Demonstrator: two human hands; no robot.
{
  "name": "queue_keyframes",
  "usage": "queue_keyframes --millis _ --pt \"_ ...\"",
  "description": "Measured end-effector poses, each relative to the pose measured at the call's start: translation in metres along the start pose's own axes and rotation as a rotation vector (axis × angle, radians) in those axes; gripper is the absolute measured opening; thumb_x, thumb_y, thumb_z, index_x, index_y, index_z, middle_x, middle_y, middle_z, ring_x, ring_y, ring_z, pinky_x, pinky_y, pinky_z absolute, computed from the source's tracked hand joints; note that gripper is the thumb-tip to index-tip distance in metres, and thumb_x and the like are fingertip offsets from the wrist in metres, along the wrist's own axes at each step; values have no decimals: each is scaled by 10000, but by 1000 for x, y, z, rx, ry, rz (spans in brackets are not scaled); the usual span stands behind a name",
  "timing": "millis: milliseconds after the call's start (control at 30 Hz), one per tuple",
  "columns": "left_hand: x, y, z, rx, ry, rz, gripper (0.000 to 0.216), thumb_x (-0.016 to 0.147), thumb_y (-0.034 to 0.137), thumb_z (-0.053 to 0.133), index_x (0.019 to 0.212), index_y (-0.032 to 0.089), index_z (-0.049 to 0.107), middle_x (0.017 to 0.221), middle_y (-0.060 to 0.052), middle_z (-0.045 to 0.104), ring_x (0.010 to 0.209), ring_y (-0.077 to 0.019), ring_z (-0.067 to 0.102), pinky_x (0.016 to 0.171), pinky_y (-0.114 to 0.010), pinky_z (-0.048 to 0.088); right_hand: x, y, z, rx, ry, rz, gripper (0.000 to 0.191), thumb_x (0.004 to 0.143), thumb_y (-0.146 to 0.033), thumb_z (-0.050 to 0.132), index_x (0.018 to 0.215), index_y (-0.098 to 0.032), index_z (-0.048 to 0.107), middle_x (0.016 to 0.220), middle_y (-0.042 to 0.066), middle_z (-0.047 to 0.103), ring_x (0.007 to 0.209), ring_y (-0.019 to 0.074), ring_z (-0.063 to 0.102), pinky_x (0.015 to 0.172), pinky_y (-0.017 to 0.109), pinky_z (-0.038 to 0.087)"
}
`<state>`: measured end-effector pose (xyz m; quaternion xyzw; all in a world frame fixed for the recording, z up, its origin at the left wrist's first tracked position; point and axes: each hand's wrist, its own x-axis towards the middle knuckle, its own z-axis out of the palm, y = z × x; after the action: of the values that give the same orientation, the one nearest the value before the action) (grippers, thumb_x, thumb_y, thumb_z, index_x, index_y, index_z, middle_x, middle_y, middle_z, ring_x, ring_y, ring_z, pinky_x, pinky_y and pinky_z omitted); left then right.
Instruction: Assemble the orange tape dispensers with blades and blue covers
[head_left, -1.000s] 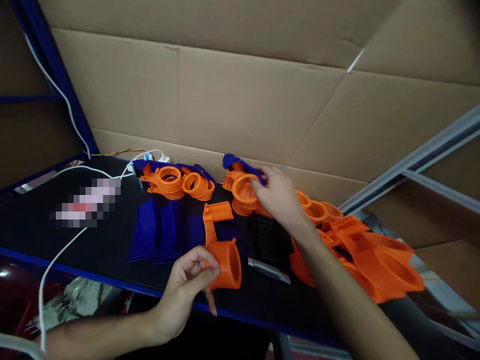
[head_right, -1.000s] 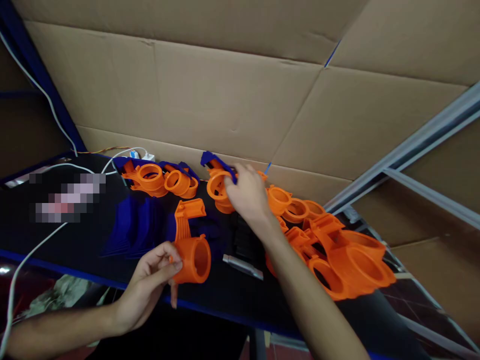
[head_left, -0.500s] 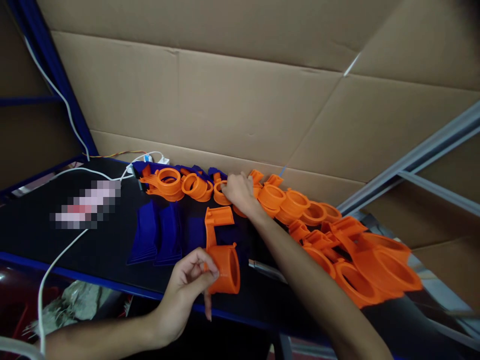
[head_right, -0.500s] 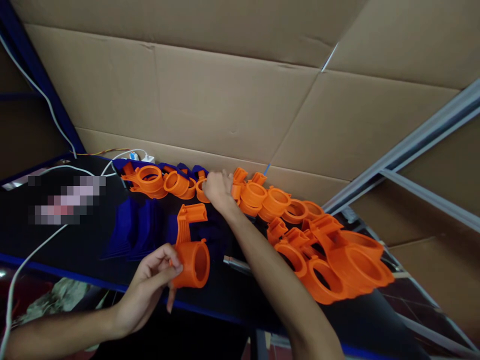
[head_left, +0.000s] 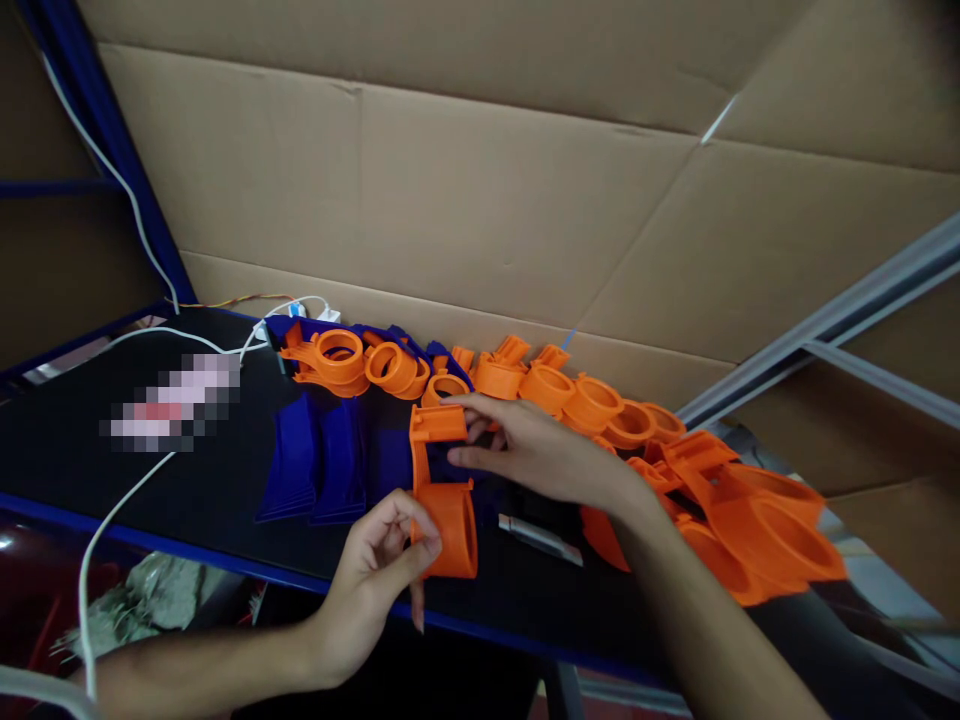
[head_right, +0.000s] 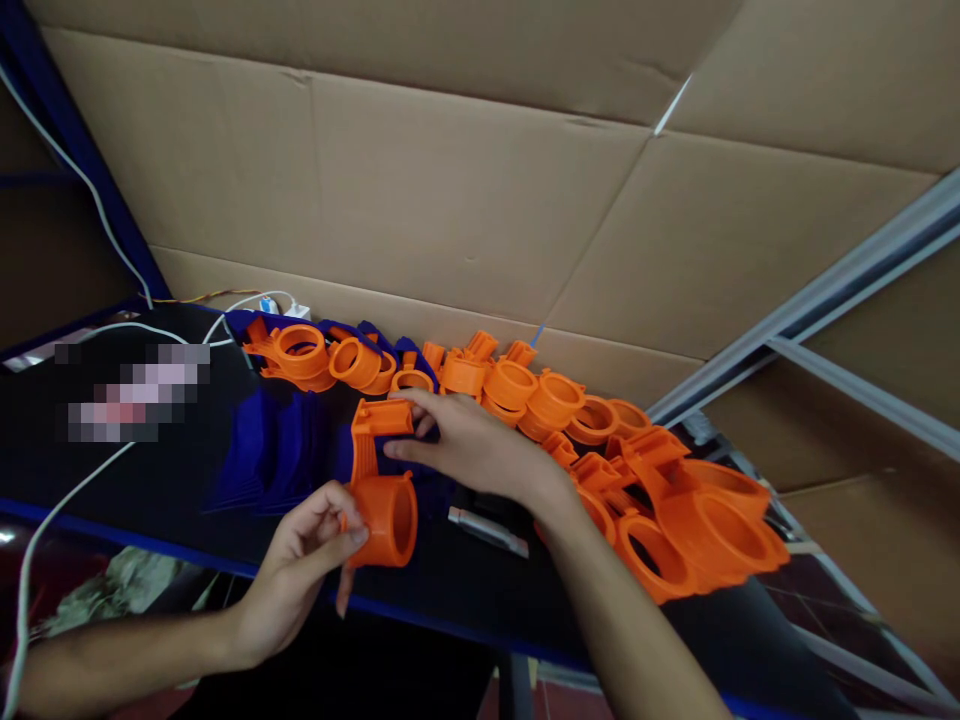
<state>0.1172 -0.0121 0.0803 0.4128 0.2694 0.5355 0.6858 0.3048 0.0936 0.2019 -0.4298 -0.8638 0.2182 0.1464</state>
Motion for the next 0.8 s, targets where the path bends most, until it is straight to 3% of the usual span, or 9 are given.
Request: queue_keyframes --millis 133,233,333,433,533,600,700,800 --pt "-2 -3 3 -44 -52 54 248 942 300 613 1146 283 473 1004 1 574 639 -91 592 446 -210 563 -24 9 12 226 132 52 334 909 -410 654 1183 -220 661 788 -7 666 665 134 614 603 244 511" --pt "0 -5 2 -29 46 122 283 956 320 587 1208 313 457 1044 -7 572 752 -126 616 531 -242 589 -34 17 14 444 198 104 396 874 -422 694 1202 -208 634 776 -11 649 649 137 623 537 232 519" --pt "2 -5 0 26 116 150 391 926 330 637 1290 292 498 1180 -51 594 1046 -182 606 781 -272 589 -42 14 20 583 162 158 369 856 -415 720 1136 -187 647 766 -6 654 637 133 629 514 218 514" --pt "3 -2 1 -20 7 83 550 917 361 647 1420 266 446 1325 -103 606 1211 -239 581 1032 -371 486 -50 -1 32 599 47 183 275 897 -416 678 1035 -178 668 777 2 680 630 119 627 543 209 517" --pt "3 0 2 -64 -61 -29 539 957 370 589 1445 227 410 1066 -99 733 984 -221 700 932 -370 522 -58 -14 39 424 -33 136 265 965 -432 581 978 -192 692 795 5 706 661 127 645 600 224 520" --pt "5 -1 2 -45 -28 -66 439 968 367 575 1360 196 474 855 -59 745 797 -184 719 783 -306 546 -66 -14 37 178 37 126 277 988 -432 543 995 -218 717 860 16 739 731 151 679 666 250 527" --pt "8 0 0 -21 6 -87 312 957 376 591 1195 182 538 714 -18 721 647 -154 707 619 -233 520 -84 0 33 -171 182 191 253 980 -417 555 1055 -255 735 1018 40 766 881 206 723 763 300 546" --pt "11 2 -2 1 -5 -99 272 923 377 640 1093 187 547 663 12 705 565 -136 700 524 -186 473 -106 23 38 -421 143 286 196 937 -322 617 1073 -261 743 1008 53 778 839 236 745 691 314 562"
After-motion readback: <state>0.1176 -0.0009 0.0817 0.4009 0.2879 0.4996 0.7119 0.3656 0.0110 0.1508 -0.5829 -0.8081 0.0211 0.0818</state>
